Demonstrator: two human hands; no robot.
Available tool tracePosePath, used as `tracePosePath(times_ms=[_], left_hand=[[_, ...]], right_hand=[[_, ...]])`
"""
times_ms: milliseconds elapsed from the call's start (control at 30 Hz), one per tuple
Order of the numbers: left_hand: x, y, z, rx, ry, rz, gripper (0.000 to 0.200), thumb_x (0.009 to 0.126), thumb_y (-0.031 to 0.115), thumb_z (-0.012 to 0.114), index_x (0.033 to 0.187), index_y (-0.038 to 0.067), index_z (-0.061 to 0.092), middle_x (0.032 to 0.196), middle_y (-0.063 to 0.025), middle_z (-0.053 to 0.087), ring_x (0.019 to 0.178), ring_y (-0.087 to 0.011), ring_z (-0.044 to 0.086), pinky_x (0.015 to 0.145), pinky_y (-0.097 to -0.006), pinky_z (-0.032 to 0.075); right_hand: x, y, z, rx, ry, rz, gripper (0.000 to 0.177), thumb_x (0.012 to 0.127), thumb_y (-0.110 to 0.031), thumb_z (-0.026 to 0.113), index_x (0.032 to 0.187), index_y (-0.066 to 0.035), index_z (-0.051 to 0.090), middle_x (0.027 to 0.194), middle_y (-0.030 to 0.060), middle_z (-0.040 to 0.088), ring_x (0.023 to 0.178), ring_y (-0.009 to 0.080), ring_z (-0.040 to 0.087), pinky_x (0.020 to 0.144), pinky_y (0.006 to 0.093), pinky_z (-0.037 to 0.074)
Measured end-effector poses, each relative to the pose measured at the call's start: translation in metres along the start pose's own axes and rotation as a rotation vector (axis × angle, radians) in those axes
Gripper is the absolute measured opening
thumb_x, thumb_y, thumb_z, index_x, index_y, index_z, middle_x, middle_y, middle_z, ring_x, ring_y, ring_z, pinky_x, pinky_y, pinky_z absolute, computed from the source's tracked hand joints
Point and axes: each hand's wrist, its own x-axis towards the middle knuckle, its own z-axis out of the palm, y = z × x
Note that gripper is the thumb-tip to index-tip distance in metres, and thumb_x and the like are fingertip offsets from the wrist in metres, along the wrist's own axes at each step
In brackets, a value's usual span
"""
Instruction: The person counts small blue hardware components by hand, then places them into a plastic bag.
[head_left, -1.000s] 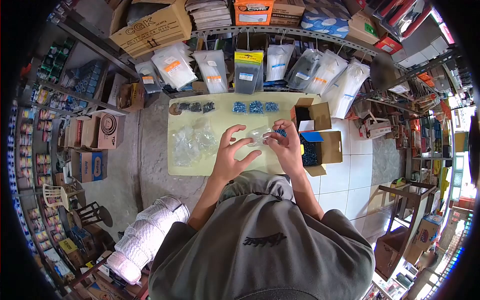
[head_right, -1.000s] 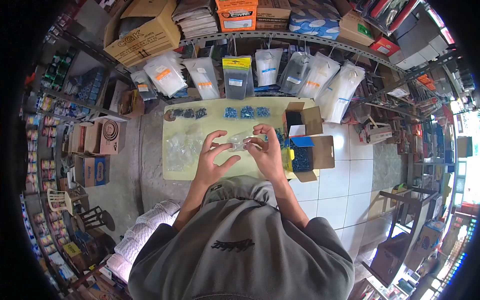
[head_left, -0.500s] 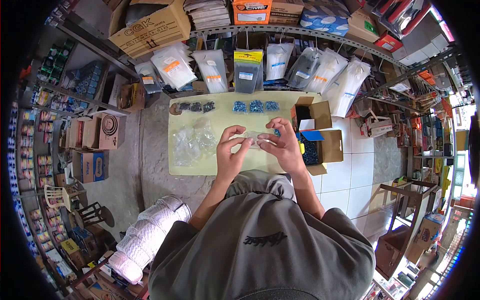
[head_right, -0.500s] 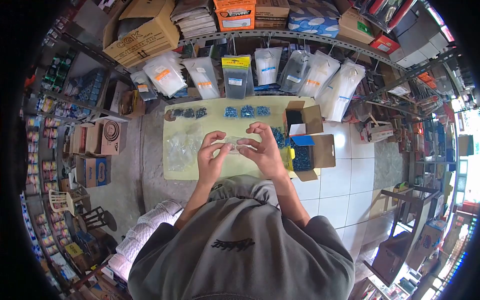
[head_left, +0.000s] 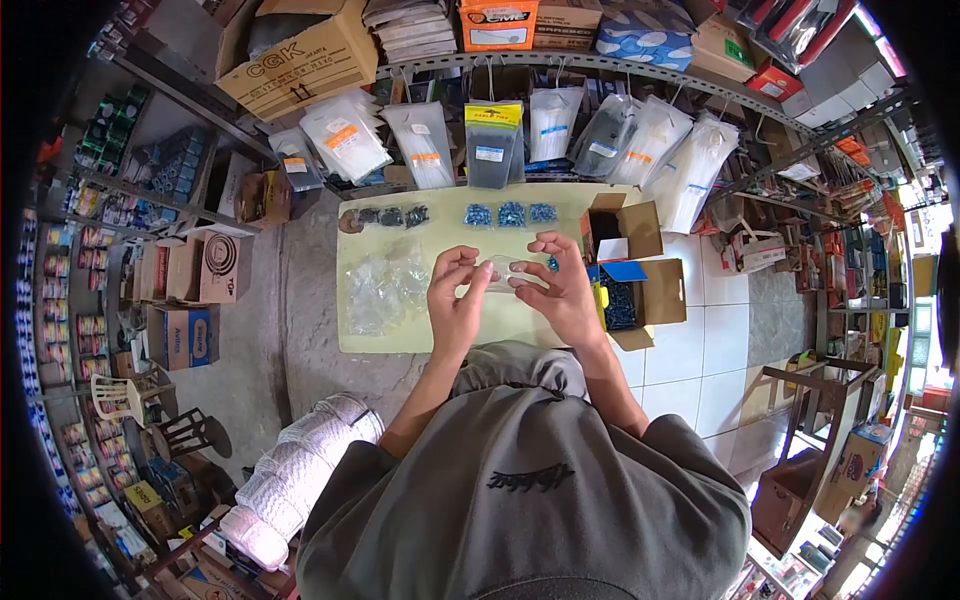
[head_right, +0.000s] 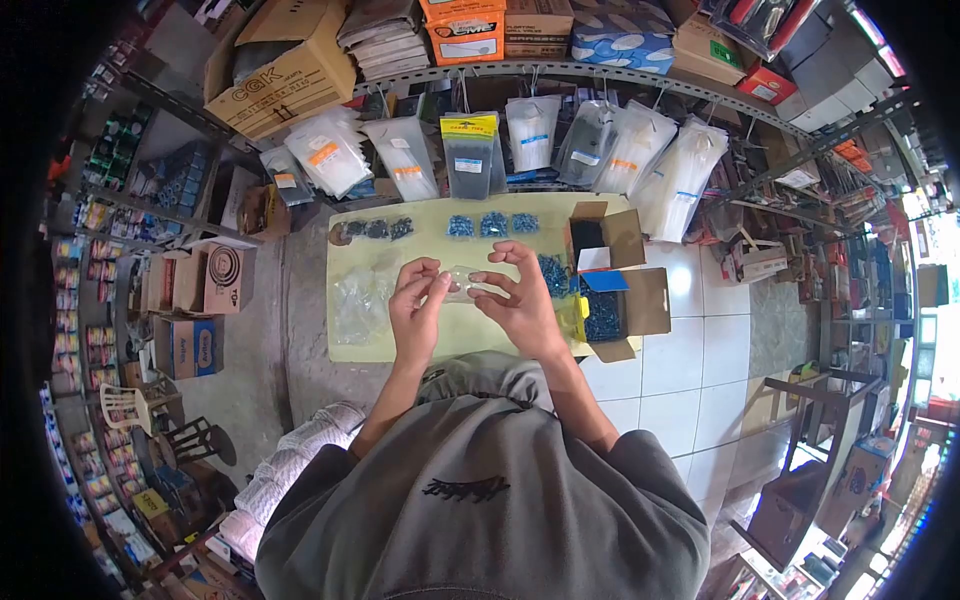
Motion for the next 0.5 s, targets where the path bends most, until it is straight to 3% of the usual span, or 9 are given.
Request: tracePosePath(times_ms=[100, 167, 233, 267, 300, 333, 367, 433, 500], left_hand=[[-0.003, -0.003, 0.003, -0.104, 0.021, -0.129, 0.016, 0.087, 0.013, 0.064, 0.083, -0.003, 0.067, 0.102, -0.0080, 0.054, 0.090, -0.0158, 0.054, 0.075, -0.0287, 0.043], [-0.002, -0.008, 0.001, -0.117, 0.040, -0.169, 0.016, 0.088, 0.013, 0.064, 0.083, -0.002, 0.065, 0.101, -0.0076, 0.053, 0.090, -0.0139, 0.052, 0.074, -0.0279, 0.042], [0.002, -0.009, -0.007, -0.018, -0.046, 0.034, 0.012, 0.087, 0.012, 0.065, 0.085, 0.000, 0.063, 0.097, -0.0074, 0.053, 0.090, -0.0164, 0.052, 0.072, -0.0300, 0.041], [0.004, -0.009, -0.013, -0.017, -0.043, 0.033, 0.012, 0.087, 0.012, 0.065, 0.085, 0.000, 0.063, 0.097, -0.0074, 0.053, 0.090, -0.0164, 0.052, 0.072, -0.0300, 0.041], [0.007, 0.000, -0.020, 0.127, -0.195, 0.198, 0.009, 0.085, 0.011, 0.066, 0.085, 0.002, 0.064, 0.096, -0.0059, 0.055, 0.088, -0.0174, 0.053, 0.074, -0.0304, 0.041], [0.010, 0.008, -0.026, 0.272, -0.348, 0.361, 0.008, 0.082, 0.010, 0.067, 0.086, 0.003, 0.065, 0.094, -0.0044, 0.057, 0.087, -0.0183, 0.054, 0.076, -0.0307, 0.041], [0.011, 0.015, -0.029, 0.271, -0.349, 0.359, 0.008, 0.082, 0.010, 0.067, 0.086, 0.003, 0.065, 0.094, -0.0044, 0.057, 0.087, -0.0183, 0.054, 0.076, -0.0307, 0.041], [0.014, 0.027, -0.033, 0.377, -0.565, 0.589, 0.010, 0.079, 0.021, 0.069, 0.085, 0.013, 0.067, 0.091, 0.0021, 0.060, 0.089, -0.0189, 0.053, 0.083, -0.0337, 0.036], [0.016, 0.031, -0.036, 0.385, -0.628, 0.581, 0.011, 0.078, 0.026, 0.069, 0.084, 0.017, 0.069, 0.091, 0.0069, 0.063, 0.089, -0.0151, 0.053, 0.085, -0.0329, 0.033]], right_hand=[[-0.001, 0.001, -0.003, 0.007, -0.014, -0.018, 0.066, 0.076, 0.020, 0.057, 0.130, -0.008, 0.031, 0.124, 0.0077, 0.035, 0.110, 0.0232, 0.054, 0.090, 0.0349, 0.053], [-0.001, -0.001, -0.006, -0.014, -0.035, -0.062, 0.060, 0.077, 0.018, 0.052, 0.130, -0.006, 0.035, 0.124, 0.0081, 0.039, 0.109, 0.0207, 0.054, 0.086, 0.0307, 0.051], [-0.002, -0.007, -0.016, -0.131, -0.022, -0.064, 0.056, 0.076, 0.016, 0.050, 0.127, -0.005, 0.040, 0.123, 0.0091, 0.042, 0.110, 0.0210, 0.054, 0.085, 0.0309, 0.050], [-0.004, -0.010, -0.021, -0.248, -0.006, -0.063, 0.052, 0.076, 0.013, 0.049, 0.125, -0.005, 0.045, 0.122, 0.0102, 0.045, 0.111, 0.0212, 0.053, 0.084, 0.0310, 0.049], [-0.004, -0.014, -0.023, -0.248, -0.009, -0.062, 0.052, 0.076, 0.013, 0.049, 0.125, -0.005, 0.045, 0.122, 0.0102, 0.045, 0.111, 0.0212, 0.053, 0.084, 0.0310, 0.049], [-0.005, -0.023, -0.024, -0.430, -0.078, -0.184, 0.049, 0.074, 0.011, 0.050, 0.121, -0.004, 0.051, 0.120, 0.0107, 0.048, 0.112, 0.0217, 0.052, 0.085, 0.0316, 0.047], [-0.005, -0.032, -0.022, -0.612, -0.144, -0.306, 0.046, 0.073, 0.009, 0.052, 0.116, -0.004, 0.057, 0.119, 0.0113, 0.051, 0.112, 0.0221, 0.052, 0.086, 0.0322, 0.046], [-0.005, -0.043, -0.015, -0.563, -0.222, -0.278, 0.042, 0.069, 0.008, 0.053, 0.108, -0.004, 0.063, 0.119, 0.0122, 0.051, 0.113, 0.0252, 0.050, 0.090, 0.0348, 0.043], [-0.003, -0.045, -0.013, -0.640, -0.468, -0.332, 0.038, 0.068, 0.010, 0.052, 0.102, -0.002, 0.065, 0.117, 0.0123, 0.049, 0.112, 0.0257, 0.049, 0.093, 0.0338, 0.041]])
